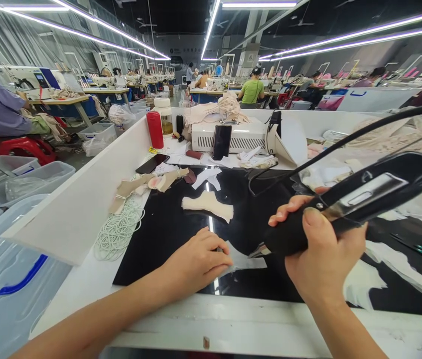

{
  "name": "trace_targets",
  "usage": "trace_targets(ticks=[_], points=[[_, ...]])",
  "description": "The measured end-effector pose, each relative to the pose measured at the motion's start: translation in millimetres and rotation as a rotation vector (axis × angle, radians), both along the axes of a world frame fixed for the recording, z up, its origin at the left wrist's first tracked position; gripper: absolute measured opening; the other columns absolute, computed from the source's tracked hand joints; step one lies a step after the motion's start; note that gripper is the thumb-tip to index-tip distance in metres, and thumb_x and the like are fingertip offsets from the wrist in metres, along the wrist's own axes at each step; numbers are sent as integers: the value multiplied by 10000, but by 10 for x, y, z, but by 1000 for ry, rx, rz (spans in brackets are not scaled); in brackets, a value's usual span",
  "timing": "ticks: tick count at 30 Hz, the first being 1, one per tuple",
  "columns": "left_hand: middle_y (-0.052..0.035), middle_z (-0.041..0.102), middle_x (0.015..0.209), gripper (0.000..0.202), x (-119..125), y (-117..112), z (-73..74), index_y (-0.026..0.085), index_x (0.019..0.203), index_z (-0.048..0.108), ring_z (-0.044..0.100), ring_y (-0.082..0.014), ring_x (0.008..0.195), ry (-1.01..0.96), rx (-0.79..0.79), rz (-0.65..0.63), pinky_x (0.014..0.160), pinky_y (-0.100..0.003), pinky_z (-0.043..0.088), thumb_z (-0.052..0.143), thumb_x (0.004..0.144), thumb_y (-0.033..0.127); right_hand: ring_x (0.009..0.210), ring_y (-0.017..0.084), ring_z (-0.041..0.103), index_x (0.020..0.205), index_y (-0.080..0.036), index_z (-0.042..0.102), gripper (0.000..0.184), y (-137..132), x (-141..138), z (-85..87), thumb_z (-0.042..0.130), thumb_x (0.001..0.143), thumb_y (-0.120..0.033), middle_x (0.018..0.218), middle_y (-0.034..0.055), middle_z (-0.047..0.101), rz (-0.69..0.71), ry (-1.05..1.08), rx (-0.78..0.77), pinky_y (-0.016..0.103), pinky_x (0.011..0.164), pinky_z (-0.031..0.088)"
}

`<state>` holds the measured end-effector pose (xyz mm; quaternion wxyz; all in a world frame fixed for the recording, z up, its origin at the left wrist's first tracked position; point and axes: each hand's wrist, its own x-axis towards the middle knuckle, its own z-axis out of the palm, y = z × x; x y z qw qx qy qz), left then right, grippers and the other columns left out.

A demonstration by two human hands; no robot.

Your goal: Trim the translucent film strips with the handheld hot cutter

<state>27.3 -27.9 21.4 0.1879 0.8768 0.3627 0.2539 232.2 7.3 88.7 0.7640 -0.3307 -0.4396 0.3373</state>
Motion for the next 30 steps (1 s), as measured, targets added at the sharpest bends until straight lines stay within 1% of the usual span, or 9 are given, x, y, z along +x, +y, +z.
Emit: trace_targets(ticks=[3,7,9,11,13,18,25,30], points=[[-63,747,1289,140,-5,12,18,238,1161,767,692,-218,1208,4,-89,0,1325,-537,280,676,1058,212,639,159,646,1126,-281,613,419,-49,-118,-22,880,815,-368,826,-58,676,63,-13,-8,342,601,587],[-69,741,1329,237,-10,17,84,228,1212,729,669,-246,1288,-10,-200,-10,1288,-516,343,750,984,165,665,152,657,1126,-284,601,387,-78,-217,-91,865,859,-376,849,-59,674,119,-47,-11,350,648,592],[-73,742,1341,254,-11,15,105,233,1214,717,661,-257,1308,-17,-224,-10,1295,-531,325,757,973,164,665,152,656,1137,-284,601,390,-84,-234,-117,863,862,-375,852,-56,674,132,-51,-11,348,645,590],[-72,743,1348,260,-11,12,111,238,1218,709,657,-263,1322,-18,-234,-5,1316,-556,280,756,972,167,665,153,655,1144,-286,603,392,-92,-234,-128,860,862,-375,856,-52,675,139,-51,-12,347,641,586],[-72,741,1353,271,-11,9,105,236,1222,706,659,-264,1327,-19,-241,0,1325,-561,262,765,966,169,662,155,652,1133,-289,607,389,-108,-225,-126,863,854,-378,848,-51,669,137,-45,-17,345,628,583],[-78,732,1376,290,-10,6,95,233,1222,705,658,-268,1334,-24,-248,-1,1320,-548,276,792,952,174,667,162,643,1122,-287,624,413,-173,-191,-107,891,826,-394,843,-43,656,137,-30,-39,341,609,594],[-83,739,1374,274,-9,16,85,225,1220,717,670,-273,1321,-30,-218,3,1310,-525,301,789,957,197,665,169,644,1137,-282,632,403,-234,-155,-119,888,848,-398,840,-34,659,157,-47,5,342,608,588],[-91,733,1385,286,-13,23,67,229,1233,713,661,-279,1324,-19,-203,-8,1283,-517,343,783,957,199,658,173,647,1143,-280,633,398,-241,-140,-120,880,852,-392,844,-33,663,151,-65,5,354,605,589]])
